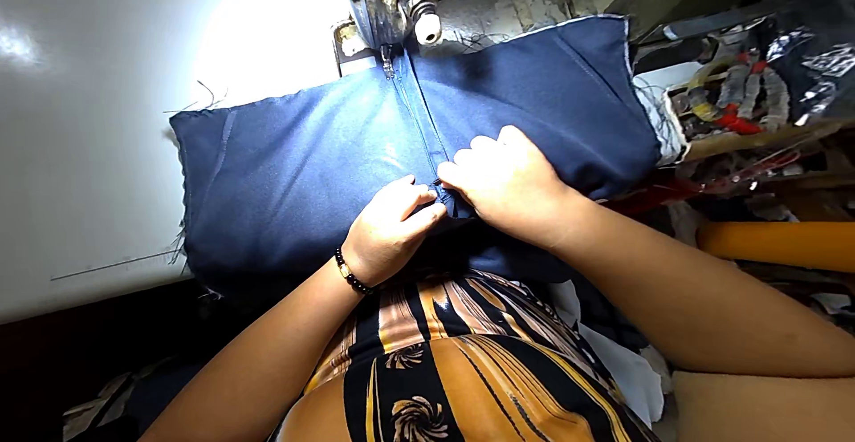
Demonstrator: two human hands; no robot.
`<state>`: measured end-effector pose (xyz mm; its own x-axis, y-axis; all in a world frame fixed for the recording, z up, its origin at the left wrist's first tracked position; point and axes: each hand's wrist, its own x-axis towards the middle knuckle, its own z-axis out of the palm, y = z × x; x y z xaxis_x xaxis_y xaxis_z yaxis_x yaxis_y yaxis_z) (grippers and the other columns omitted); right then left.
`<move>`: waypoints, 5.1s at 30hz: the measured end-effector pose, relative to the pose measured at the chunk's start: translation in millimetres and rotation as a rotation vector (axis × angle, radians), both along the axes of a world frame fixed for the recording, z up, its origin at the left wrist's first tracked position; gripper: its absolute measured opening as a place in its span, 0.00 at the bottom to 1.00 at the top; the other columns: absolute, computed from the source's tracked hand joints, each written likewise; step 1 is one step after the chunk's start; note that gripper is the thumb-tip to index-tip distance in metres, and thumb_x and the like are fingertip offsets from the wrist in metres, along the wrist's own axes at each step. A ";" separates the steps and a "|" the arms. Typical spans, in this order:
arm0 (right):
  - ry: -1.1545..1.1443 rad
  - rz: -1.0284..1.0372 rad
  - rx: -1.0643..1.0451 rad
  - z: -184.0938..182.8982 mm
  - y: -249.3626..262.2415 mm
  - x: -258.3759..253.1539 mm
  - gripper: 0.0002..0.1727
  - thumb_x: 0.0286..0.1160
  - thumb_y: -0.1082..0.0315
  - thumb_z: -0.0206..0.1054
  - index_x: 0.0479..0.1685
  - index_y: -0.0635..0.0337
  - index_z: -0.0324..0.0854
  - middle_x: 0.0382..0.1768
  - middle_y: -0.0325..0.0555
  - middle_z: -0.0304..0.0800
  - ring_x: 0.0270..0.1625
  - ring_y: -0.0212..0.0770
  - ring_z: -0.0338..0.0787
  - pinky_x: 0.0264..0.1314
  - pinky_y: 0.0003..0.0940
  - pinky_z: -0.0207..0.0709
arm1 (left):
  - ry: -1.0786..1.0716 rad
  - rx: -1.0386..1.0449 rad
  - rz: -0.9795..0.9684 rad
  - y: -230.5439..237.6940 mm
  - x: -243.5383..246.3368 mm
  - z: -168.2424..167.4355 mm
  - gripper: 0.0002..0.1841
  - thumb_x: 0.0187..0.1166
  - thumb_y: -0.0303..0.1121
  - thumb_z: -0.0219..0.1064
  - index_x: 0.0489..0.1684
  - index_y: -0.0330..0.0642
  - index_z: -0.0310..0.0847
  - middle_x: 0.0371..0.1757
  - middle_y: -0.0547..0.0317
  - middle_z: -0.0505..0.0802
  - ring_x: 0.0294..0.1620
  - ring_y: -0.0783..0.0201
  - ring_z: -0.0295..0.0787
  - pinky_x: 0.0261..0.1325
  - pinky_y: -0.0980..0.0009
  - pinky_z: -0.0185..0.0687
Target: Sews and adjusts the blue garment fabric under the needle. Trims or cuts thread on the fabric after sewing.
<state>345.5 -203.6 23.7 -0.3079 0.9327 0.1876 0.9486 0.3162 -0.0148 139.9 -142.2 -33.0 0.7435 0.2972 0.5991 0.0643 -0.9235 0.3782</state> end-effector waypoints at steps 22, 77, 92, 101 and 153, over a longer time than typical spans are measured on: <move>0.488 0.146 0.133 -1.0 14.7 7.6 0.22 0.82 0.68 0.52 0.63 0.47 0.90 0.58 0.39 0.95 0.57 0.44 0.90 0.58 0.46 0.77 | 0.040 -0.187 0.067 -5.8 -3.2 8.8 0.08 0.81 0.27 0.66 0.40 0.42 0.94 0.44 0.53 0.88 0.47 0.65 0.85 0.52 0.74 0.82; 0.633 -0.147 -0.021 -34.5 -7.1 -16.9 0.14 0.69 0.59 0.62 0.17 0.52 0.78 0.33 0.42 0.78 0.48 0.47 0.77 0.53 0.48 0.65 | 0.469 -0.270 0.455 22.4 24.3 37.5 0.24 0.74 0.52 0.65 0.62 0.47 0.84 0.77 0.50 0.80 0.82 0.45 0.68 0.72 0.36 0.58; 0.623 0.115 0.140 -42.1 -4.6 -9.9 0.14 0.75 0.67 0.61 0.41 0.59 0.95 0.56 0.47 0.94 0.66 0.47 0.87 0.72 0.45 0.76 | 0.443 -0.207 0.314 45.6 -0.8 28.1 0.25 0.79 0.54 0.61 0.65 0.48 0.85 0.81 0.58 0.81 0.86 0.53 0.68 0.78 0.37 0.54; 0.675 0.102 0.104 -42.3 29.6 4.6 0.15 0.80 0.66 0.61 0.45 0.58 0.95 0.60 0.48 0.93 0.69 0.47 0.85 0.72 0.47 0.75 | 0.429 -0.198 0.358 77.6 12.4 26.7 0.27 0.77 0.58 0.60 0.65 0.50 0.85 0.79 0.58 0.82 0.85 0.52 0.69 0.77 0.35 0.54; 0.241 0.423 0.078 -26.3 158.7 69.5 0.22 0.79 0.63 0.50 0.60 0.57 0.88 0.65 0.63 0.87 0.70 0.64 0.84 0.68 0.58 0.76 | 0.404 0.062 0.003 66.8 35.5 41.0 0.16 0.85 0.30 0.55 0.56 0.55 0.90 0.45 0.52 0.87 0.56 0.47 0.83 0.64 0.42 0.71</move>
<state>414.9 -45.0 -2.5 -0.5963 0.7152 0.3646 0.7091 0.6822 -0.1785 175.4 -75.4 8.0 0.9219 0.2721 0.2758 0.1991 -0.9434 0.2653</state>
